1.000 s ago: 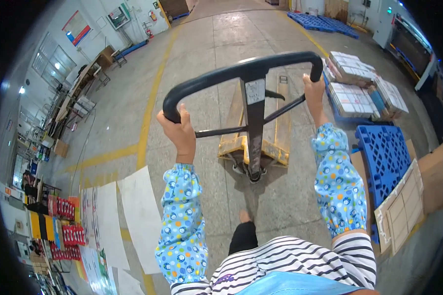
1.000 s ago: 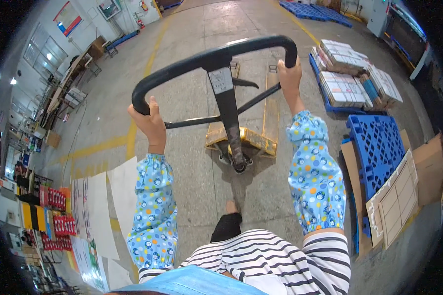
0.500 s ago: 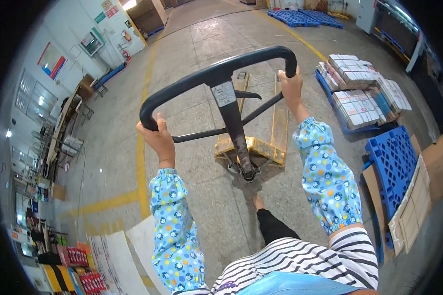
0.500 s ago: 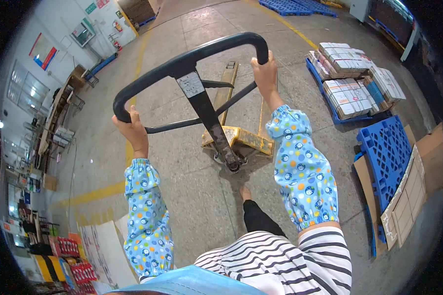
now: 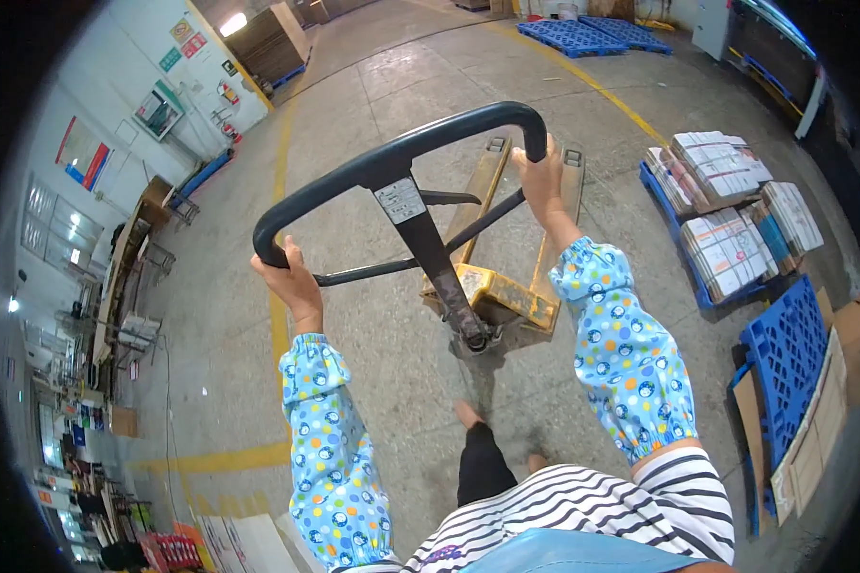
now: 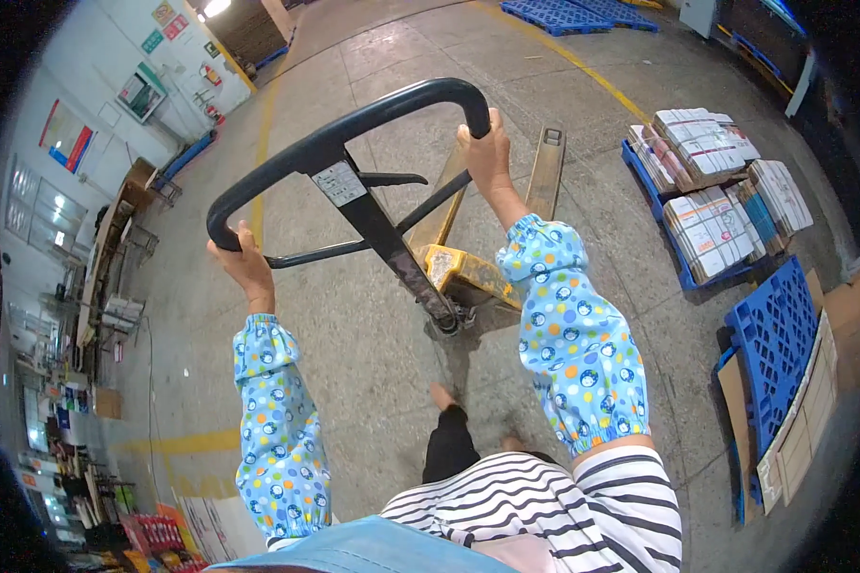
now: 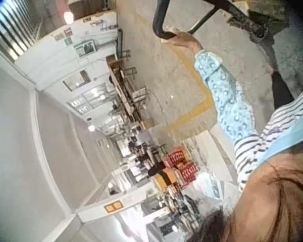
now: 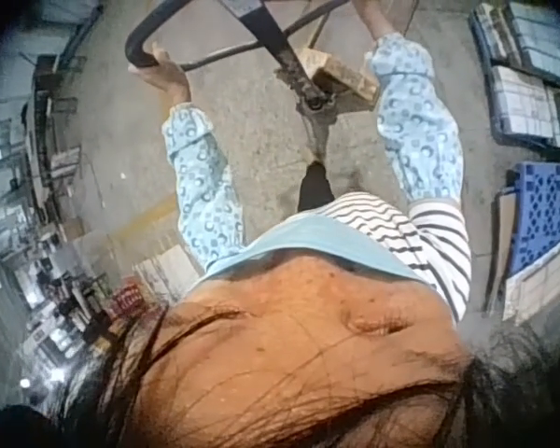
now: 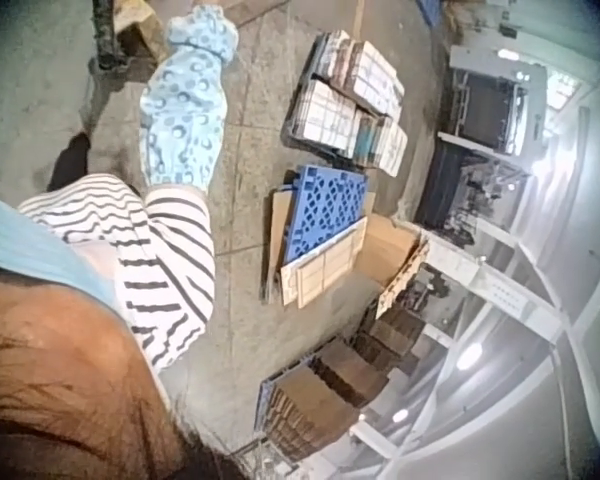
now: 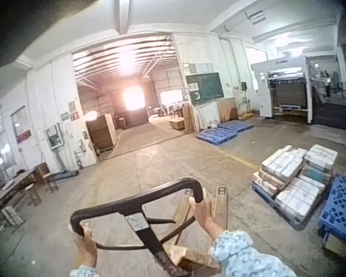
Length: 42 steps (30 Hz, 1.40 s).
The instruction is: Pulling an empty manual pallet jack to a stack of cardboard and then lifting the stack.
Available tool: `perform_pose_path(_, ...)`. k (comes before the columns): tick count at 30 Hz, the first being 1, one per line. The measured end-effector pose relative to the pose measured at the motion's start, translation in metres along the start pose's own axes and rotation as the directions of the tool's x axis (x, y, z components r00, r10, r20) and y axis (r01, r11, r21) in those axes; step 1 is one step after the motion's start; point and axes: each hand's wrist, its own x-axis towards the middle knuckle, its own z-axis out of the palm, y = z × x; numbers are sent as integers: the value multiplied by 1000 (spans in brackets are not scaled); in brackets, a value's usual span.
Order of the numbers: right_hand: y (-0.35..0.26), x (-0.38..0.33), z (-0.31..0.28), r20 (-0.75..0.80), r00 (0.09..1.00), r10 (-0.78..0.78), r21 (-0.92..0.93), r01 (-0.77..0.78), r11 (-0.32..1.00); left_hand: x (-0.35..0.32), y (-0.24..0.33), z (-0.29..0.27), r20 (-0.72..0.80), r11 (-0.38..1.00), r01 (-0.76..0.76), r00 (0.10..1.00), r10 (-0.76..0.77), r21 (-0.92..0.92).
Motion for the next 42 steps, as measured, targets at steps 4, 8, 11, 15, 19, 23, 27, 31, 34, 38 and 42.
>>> perform_pose_path(4, 12, 8, 5, -39, 998, -45, -39, 43, 998, 18, -6, 19, 50, 999, 33, 998, -32, -13)
perform_pose_path(8, 29, -6, -10, 16, 998, 62, -95, -60, 994, 2, -17, 38, 93, 998, 69, 993, -68, -9)
perform_pose_path(11, 32, -6, -3, 8, 996, 84, -145, -82, 986, 8, -28, 49, 128, 997, 79, 989, -76, -16)
perform_pose_path(15, 47, -15, 0, -2, 980, 199, -163, -197, 967, -6, -39, 53, 168, 990, 139, 975, -142, 34)
perform_pose_path(19, 59, -13, 0, 66, 924, 377, -128, -367, 921, -1, -48, 62, 181, 991, 116, 978, -102, -65)
perform_pose_path(23, 46, -12, -5, -3, 958, 286, -132, -284, 950, -1, -41, 66, 233, 992, 130, 965, -124, -7)
perform_pose_path(27, 46, -19, -5, -21, 963, 268, -157, -268, 950, -2, -56, 68, 221, 976, 208, 957, -191, -57)
perform_pose_path(31, 58, -27, -1, -33, 963, 268, -81, -270, 960, 1, -73, 77, 266, 962, 249, 940, -213, -110)
perform_pose_path(34, 58, -30, 8, -9, 958, 285, 9, -285, 958, 5, -83, 76, 221, 982, 180, 962, -162, -62)
perform_pose_path(38, 42, -23, 3, -15, 955, 297, -33, -297, 954, 9, -80, 84, 250, 972, 228, 946, -209, -50)
perform_pose_path(42, 43, -23, -1, -3, 959, 284, -33, -284, 958, 10, -86, 96, 271, 979, 197, 946, -178, -46)
